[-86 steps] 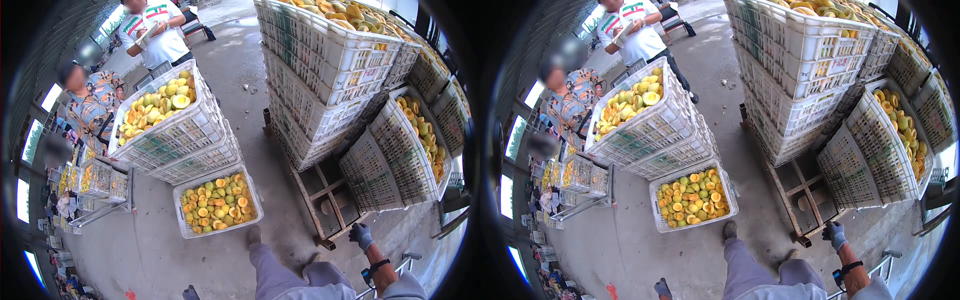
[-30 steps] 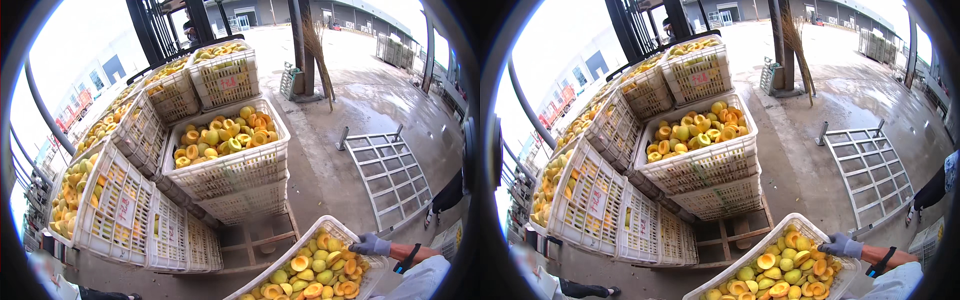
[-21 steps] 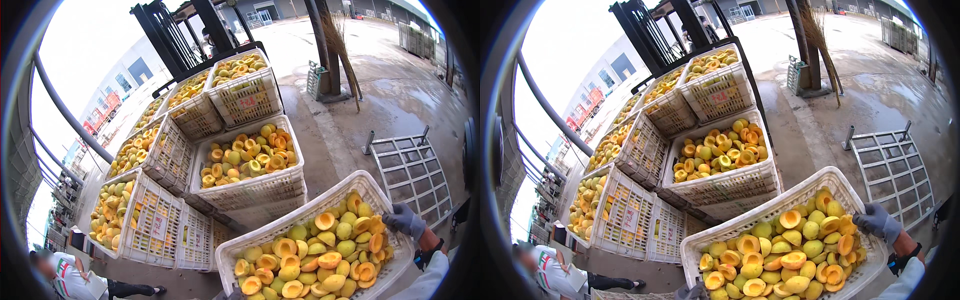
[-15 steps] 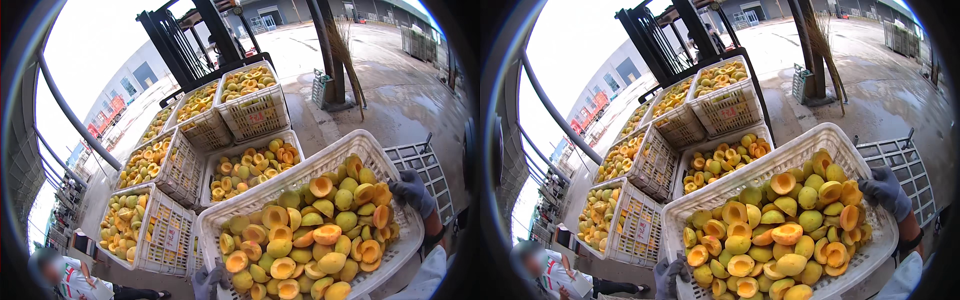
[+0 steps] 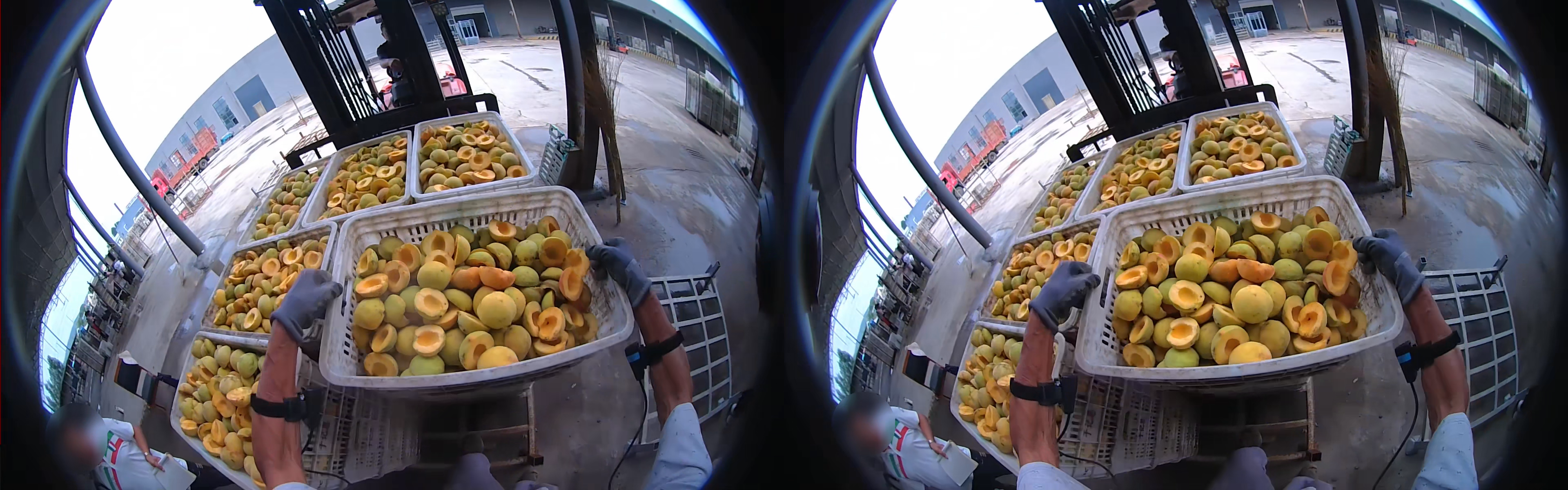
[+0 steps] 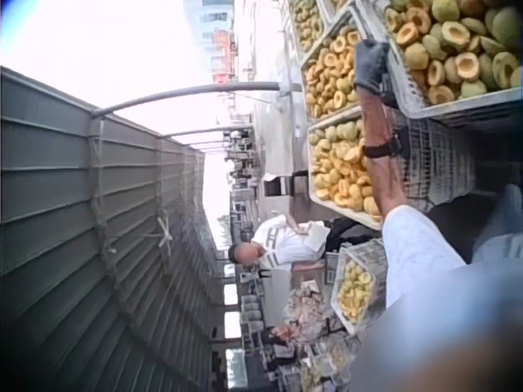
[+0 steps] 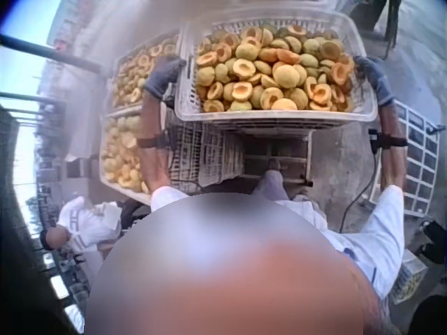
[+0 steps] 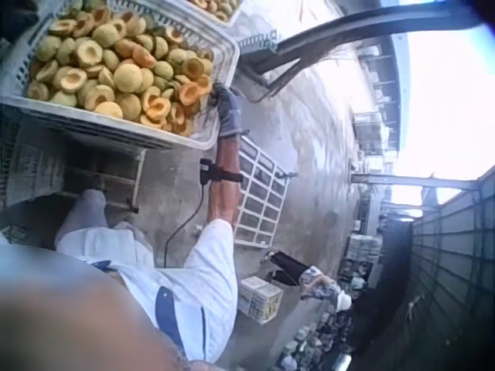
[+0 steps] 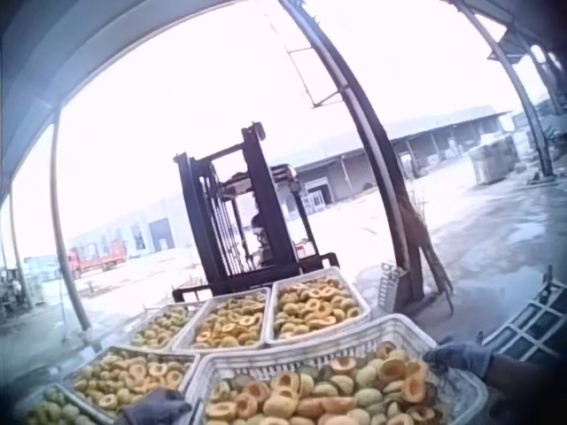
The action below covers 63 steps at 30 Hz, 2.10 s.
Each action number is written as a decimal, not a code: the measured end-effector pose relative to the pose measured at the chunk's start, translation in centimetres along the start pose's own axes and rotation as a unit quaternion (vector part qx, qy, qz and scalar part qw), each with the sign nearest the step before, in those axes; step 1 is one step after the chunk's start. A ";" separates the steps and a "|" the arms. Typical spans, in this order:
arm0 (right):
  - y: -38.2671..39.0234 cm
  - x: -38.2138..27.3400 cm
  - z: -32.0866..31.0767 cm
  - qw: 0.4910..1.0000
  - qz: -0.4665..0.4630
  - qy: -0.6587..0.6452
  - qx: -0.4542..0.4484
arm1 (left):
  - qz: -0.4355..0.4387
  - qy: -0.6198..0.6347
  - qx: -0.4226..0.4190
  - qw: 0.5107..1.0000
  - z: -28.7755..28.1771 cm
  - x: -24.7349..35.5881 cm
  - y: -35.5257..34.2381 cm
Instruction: The recorder is organizing crates of cut peaches in a large warehouse or processing area, moving them onto a pallet while others check paperwork.
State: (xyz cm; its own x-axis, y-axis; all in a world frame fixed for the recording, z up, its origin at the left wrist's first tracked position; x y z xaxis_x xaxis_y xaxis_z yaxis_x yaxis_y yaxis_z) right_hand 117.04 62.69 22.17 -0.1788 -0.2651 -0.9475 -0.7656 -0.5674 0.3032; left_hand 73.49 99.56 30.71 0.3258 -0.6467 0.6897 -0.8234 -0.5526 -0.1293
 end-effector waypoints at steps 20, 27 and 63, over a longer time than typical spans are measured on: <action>-3.1 9.0 2.3 0.940 -0.318 -0.122 0.012 | 0.167 -0.070 0.478 0.859 18.4 0.2 5.7; -2.9 20.2 2.9 0.934 -0.353 -0.036 0.046 | 0.197 -0.299 0.541 0.761 17.9 0.6 0.8; 33.3 46.6 34.4 0.898 -0.281 0.191 -0.278 | -0.220 -0.161 0.869 0.414 26.6 -8.6 120.6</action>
State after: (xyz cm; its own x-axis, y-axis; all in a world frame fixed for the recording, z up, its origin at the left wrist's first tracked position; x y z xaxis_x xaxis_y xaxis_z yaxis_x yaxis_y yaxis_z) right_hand 61.99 58.23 -15.36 0.4470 -0.0028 -0.8945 -0.2232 -0.9687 -0.1085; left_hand -16.31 24.51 -9.76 0.5412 -0.1656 0.8244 0.8343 -0.0172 -0.5511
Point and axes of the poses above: each hand's wrist, its own y-axis away from the middle knuckle, its own z-axis out of the palm, x = y × z, the point moved 1 cm from there along -y, towards the middle knuckle, and after that the axes turned 13 degrees about z, right-handed, at the moved point
